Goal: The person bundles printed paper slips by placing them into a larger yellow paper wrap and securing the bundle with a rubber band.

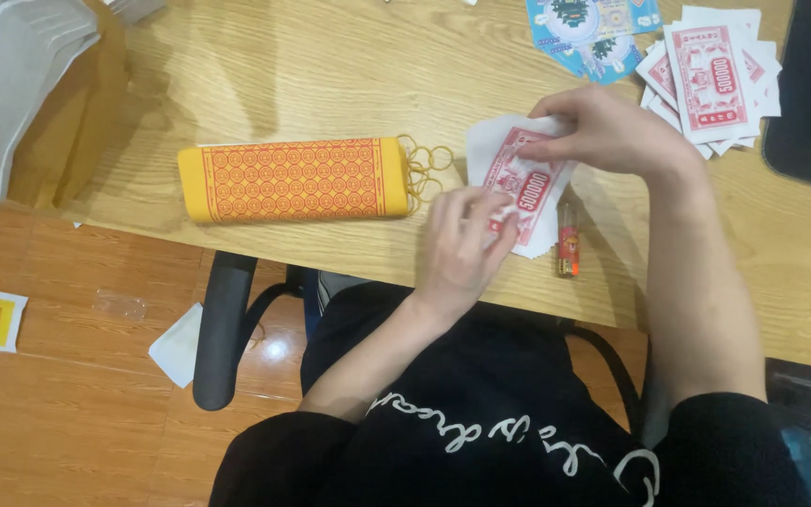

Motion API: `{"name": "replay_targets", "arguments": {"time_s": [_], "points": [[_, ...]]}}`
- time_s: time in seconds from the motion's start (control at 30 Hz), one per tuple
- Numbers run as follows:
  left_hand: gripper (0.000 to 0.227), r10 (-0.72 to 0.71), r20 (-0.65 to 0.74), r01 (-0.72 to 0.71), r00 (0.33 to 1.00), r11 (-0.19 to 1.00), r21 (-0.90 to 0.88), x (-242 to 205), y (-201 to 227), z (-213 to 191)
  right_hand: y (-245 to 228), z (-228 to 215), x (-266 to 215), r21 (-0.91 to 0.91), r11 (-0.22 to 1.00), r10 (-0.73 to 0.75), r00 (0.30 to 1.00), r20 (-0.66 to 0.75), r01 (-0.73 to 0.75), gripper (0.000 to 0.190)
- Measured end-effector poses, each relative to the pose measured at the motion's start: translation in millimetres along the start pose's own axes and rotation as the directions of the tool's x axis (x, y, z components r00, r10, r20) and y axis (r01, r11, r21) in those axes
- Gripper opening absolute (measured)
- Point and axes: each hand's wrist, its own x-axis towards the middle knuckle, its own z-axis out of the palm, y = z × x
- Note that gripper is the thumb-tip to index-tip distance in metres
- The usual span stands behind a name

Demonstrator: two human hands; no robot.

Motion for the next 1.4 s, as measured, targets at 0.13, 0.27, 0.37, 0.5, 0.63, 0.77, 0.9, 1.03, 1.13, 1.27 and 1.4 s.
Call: {"name": "replay_targets", "arguments": {"time_s": [0.13, 0.27, 0.37, 0.5, 0.63, 0.77, 0.9, 1.03, 1.13, 1.27, 1.4], "points": [[0.046, -0.356, -0.211, 0.275, 0.91, 0.901, -0.336, 15, -5, -17, -9, -16, -15, 0.058, 0.988, 0.139, 0.99, 0.028, -0.141, 0.018], [0.043, -0.542, 0.132, 0.499, 0.83, 0.615, -0.611, 38, -3, -31, -8, -24, -21, 0.093, 0.992, 0.086, 0.996, 0.012, -0.086, 0.019], [0.014, -0.515, 0.167, 0.493, 0.841, 0.601, -0.63, 49, -6, -26, 7, -21, -25, 0.233, 0.972, -0.022, 0.998, -0.058, 0.035, 0.017], [0.017, -0.548, 0.185, 0.471, 0.815, 0.442, -0.763, 51, -9, -24, 5, 10, -41, 0.475, 0.867, -0.029, 0.967, -0.253, 0.151, 0.037], [0.011, -0.569, 0.037, 0.348, 0.822, 0.449, -0.823, 49, -10, -17, 21, 68, -33, 0.693, 0.575, 0.036, 0.833, -0.552, 0.434, 0.024], [0.014, -0.538, 0.018, 0.317, 0.843, 0.469, -0.824, 49, -18, -18, 37, 96, -27, 0.672, 0.52, 0.135, 0.727, -0.674, 0.527, 0.013], [0.012, -0.493, -0.002, 0.291, 0.87, 0.515, -0.806, 61, -8, -41, 50, 101, -27, 0.66, 0.517, 0.115, 0.721, -0.684, 0.545, 0.015], [0.01, -0.478, -0.009, 0.265, 0.878, 0.504, -0.822, 61, 2, -48, 51, 103, -26, 0.678, 0.424, 0.101, 0.713, -0.694, 0.6, 0.022], [0.01, -0.469, -0.001, 0.257, 0.883, 0.487, -0.835, 60, 6, -50, 57, 104, -26, 0.684, 0.404, 0.099, 0.715, -0.692, 0.607, 0.025], [0.01, -0.463, -0.006, 0.248, 0.886, 0.486, -0.838, 59, 7, -49, 38, 98, -35, 0.669, 0.403, 0.074, 0.707, -0.704, 0.624, 0.021], [0.01, -0.471, 0.018, 0.27, 0.882, 0.473, -0.839, 57, 4, -45, 32, 96, -38, 0.673, 0.396, 0.069, 0.71, -0.701, 0.625, 0.022]]}}
